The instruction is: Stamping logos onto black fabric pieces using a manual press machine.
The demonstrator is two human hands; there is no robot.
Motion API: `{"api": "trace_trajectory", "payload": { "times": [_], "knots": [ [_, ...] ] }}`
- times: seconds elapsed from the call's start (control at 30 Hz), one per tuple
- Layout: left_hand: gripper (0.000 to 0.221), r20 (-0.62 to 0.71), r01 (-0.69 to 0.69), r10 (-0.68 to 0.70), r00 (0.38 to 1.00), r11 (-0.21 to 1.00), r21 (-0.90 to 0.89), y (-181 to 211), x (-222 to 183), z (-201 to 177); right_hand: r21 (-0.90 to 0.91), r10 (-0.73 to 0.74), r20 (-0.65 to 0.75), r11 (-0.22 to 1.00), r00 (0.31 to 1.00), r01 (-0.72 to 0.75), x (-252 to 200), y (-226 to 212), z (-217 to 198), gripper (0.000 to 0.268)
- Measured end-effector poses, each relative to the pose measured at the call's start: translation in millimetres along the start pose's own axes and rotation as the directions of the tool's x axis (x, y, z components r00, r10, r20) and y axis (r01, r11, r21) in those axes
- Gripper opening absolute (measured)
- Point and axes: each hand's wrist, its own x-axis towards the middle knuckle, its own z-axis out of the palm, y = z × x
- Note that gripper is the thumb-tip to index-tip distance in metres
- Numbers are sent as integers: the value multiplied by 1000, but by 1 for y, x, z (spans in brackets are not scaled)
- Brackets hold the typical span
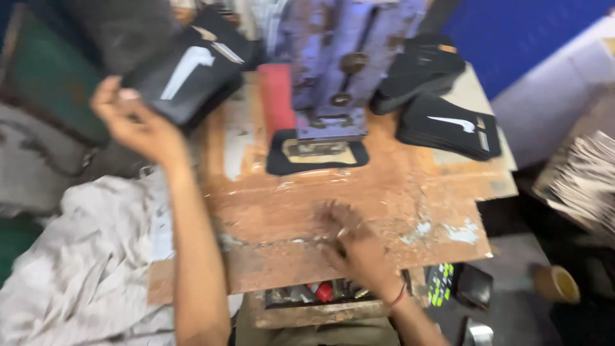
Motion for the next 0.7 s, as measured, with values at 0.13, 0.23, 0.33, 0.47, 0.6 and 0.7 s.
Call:
{"api": "trace_trajectory", "payload": {
  "times": [0.13, 0.23, 0.33, 0.47, 0.6, 0.7],
  "knots": [
    [28, 42, 20, -21, 999, 999, 25, 10, 30, 10, -182, 106, -69, 976, 992, -117, 29, 108, -69, 50],
    [30, 67, 2, -8, 998, 996, 85, 39, 39, 15, -391, 155, -363, 870, 919, -301, 49, 170, -104, 81],
    [19, 50, -288, 285, 957, 920, 264, 49, 23, 20, -435, 134, -304, 861, 943, -263, 46, 182, -101, 77],
    [7, 154, -19, 8, 988, 997, 69, 56, -5, 23, -170, 361, -203, 903, 910, -395, -2, 121, -65, 28],
    [10, 264, -22, -8, 964, 993, 112, 78, -18, 24, -25, -8, -32, 1000, 999, 7, -4, 21, -34, 45],
    [7, 350, -36, 2, 937, 995, 91, 73, -26, 20, -27, 39, -88, 999, 995, -42, 3, -2, -2, 51]
  ]
}}
